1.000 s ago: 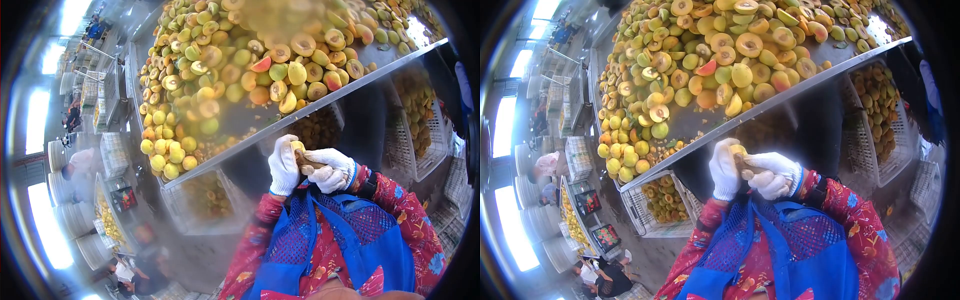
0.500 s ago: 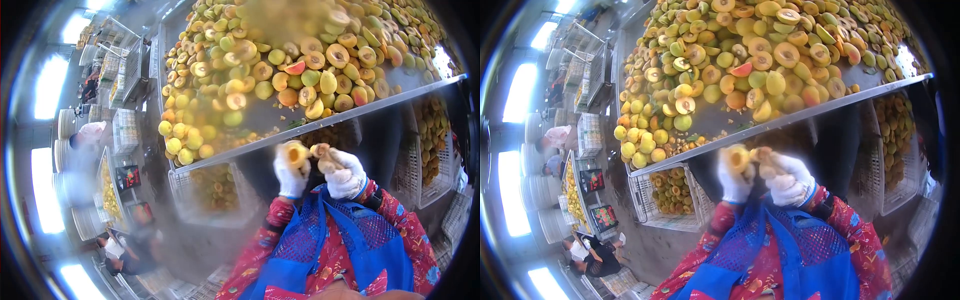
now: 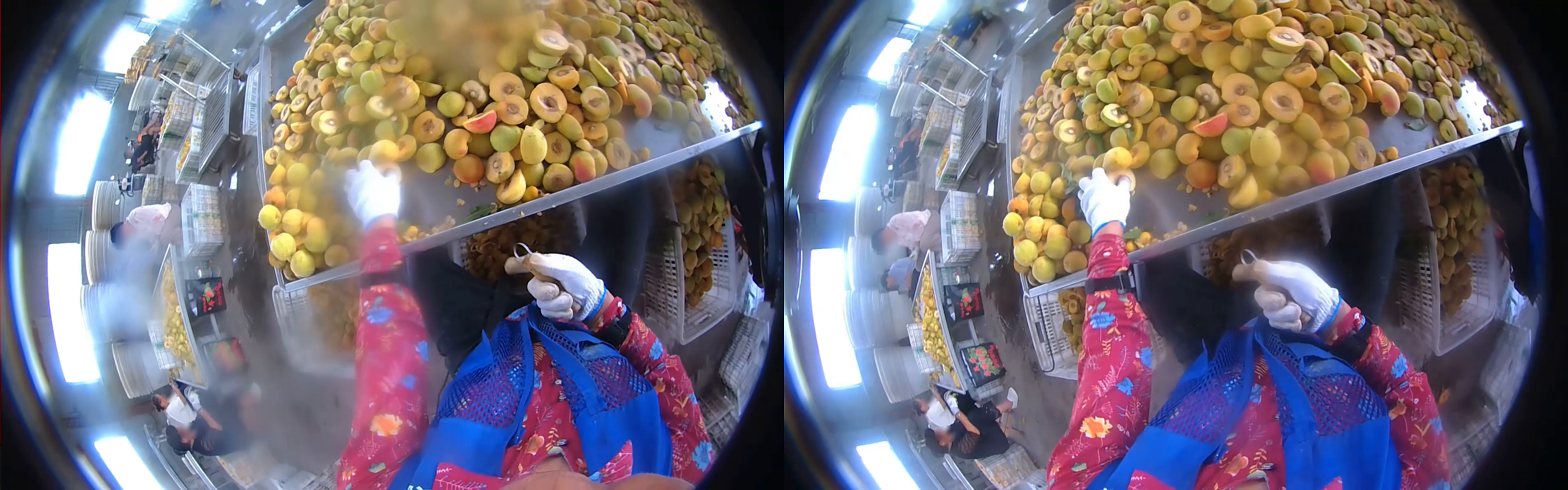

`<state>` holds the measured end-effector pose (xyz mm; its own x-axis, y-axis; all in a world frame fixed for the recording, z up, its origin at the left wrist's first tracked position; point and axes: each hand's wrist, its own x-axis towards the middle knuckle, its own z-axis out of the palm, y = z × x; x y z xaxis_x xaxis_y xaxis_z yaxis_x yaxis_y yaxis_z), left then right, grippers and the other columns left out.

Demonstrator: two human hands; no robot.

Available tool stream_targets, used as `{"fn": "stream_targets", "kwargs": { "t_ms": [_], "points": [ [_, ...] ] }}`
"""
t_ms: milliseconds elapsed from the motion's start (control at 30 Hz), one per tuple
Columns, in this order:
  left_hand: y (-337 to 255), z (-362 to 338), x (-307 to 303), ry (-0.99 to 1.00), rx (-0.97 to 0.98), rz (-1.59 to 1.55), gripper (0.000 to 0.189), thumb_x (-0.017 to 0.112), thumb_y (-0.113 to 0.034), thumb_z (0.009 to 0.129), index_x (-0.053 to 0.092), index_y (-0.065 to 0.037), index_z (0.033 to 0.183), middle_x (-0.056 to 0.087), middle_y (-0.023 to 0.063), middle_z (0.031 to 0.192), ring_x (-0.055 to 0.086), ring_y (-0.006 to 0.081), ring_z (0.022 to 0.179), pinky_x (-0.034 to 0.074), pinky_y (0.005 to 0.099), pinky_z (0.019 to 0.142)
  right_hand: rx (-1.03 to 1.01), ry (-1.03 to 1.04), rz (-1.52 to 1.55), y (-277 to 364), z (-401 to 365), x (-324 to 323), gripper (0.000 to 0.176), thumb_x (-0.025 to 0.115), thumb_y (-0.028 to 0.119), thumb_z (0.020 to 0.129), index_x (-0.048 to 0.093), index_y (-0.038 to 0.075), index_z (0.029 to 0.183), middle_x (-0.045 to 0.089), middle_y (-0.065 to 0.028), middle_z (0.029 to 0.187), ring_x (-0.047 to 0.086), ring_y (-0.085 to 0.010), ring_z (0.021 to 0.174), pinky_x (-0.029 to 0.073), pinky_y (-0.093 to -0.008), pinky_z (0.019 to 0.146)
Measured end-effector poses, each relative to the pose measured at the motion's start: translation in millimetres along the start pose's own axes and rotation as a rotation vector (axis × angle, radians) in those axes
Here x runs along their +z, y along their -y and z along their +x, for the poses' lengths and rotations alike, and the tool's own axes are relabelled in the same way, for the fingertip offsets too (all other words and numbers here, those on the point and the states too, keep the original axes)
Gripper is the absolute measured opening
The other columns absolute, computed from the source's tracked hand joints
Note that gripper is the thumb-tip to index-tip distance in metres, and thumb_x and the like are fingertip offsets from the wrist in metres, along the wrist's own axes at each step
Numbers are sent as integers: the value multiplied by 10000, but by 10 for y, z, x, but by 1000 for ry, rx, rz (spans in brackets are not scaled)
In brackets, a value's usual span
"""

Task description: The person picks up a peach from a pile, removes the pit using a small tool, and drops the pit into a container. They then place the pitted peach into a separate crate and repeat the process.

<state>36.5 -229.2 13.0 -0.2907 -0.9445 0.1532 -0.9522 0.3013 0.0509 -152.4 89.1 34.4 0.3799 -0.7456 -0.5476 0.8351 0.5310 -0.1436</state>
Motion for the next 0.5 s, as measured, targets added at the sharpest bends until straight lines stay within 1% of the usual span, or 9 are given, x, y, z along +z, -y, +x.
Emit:
{"fn": "stream_targets", "kwargs": {
  "t_ms": [67, 167, 233, 300, 333, 367, 433, 467, 500],
  "points": [
    [-168, 46, 2, 102, -75, -125, 509, 691, -353, 885, 578, -8, 1242, 649, 250, 1115, 637, 431, 991, 515, 510, 895, -95, -29, -191, -20, -42, -75, 292, 548, 301, 1058, 617, 35, 1156, 437, 17, 575, 377, -65, 376, 320, -245, 335],
    [-62, -212, 138, 213, -34, -445, 523, 722, -300, 868, 542, -21, 1271, 660, 211, 1095, 684, 350, 873, 572, 446, 711, -176, -185, -351, 5, -80, 120, 190, 650, 219, 991, 622, 32, 1006, 453, 13, 564, 416, -69, 386, 332, -248, 346],
    [-199, -508, -18, 558, -424, -1271, 507, 698, -218, 867, 499, -45, 1300, 657, 173, 998, 680, 226, 810, 542, 309, 637, -276, -256, -488, 6, -2, 242, 150, 675, 176, 950, 613, 44, 986, 490, 18, 573, 439, -69, 389, 345, -243, 365],
    [-408, -895, -316, 579, -393, -1600, 439, 695, -145, 869, 532, -35, 1261, 659, 131, 993, 658, 173, 724, 500, 252, 546, -387, -301, -635, 5, 117, 332, 147, 673, 173, 946, 607, 46, 982, 506, 24, 583, 445, -70, 387, 353, -240, 375],
    [-471, -1032, -502, 684, -383, -1678, 400, 678, -132, 883, 556, -16, 1246, 662, 124, 997, 653, 174, 724, 515, 262, 564, -483, -324, -683, -10, 210, 370, 153, 670, 172, 942, 608, 44, 997, 528, 29, 598, 453, -68, 388, 357, -233, 387],
    [-479, -1151, -381, 727, -373, -1693, 368, 636, -134, 908, 566, -5, 1245, 657, 123, 995, 656, 184, 773, 545, 279, 650, -529, -358, -695, -5, 252, 457, 166, 668, 176, 946, 612, 39, 1023, 534, 28, 602, 445, -63, 390, 353, -230, 391],
    [-590, -1391, -310, 695, -295, -1785, 352, 623, -161, 967, 543, -33, 1286, 665, 113, 1084, 660, 145, 839, 545, 260, 636, -501, -411, -790, 46, 288, 514, 270, 667, 212, 955, 668, 7, 1130, 657, -14, 793, 576, -80, 591, 472, -255, 543],
    [-630, -1512, -348, 590, -21, -1644, 325, 577, -193, 1013, 539, -35, 1295, 661, 103, 1093, 646, 146, 875, 540, 270, 757, -581, -437, -816, 31, 321, 510, 280, 662, 204, 956, 665, 2, 1151, 679, -30, 845, 602, -95, 658, 494, -267, 602],
    [-678, -1566, -426, 600, -32, -1595, 323, 563, -213, 1027, 538, -38, 1297, 668, 99, 1071, 646, 155, 869, 535, 282, 773, -663, -464, -841, 6, 388, 477, 292, 656, 196, 958, 662, -2, 1172, 700, -46, 896, 629, -110, 725, 515, -278, 662]
  ]
}}
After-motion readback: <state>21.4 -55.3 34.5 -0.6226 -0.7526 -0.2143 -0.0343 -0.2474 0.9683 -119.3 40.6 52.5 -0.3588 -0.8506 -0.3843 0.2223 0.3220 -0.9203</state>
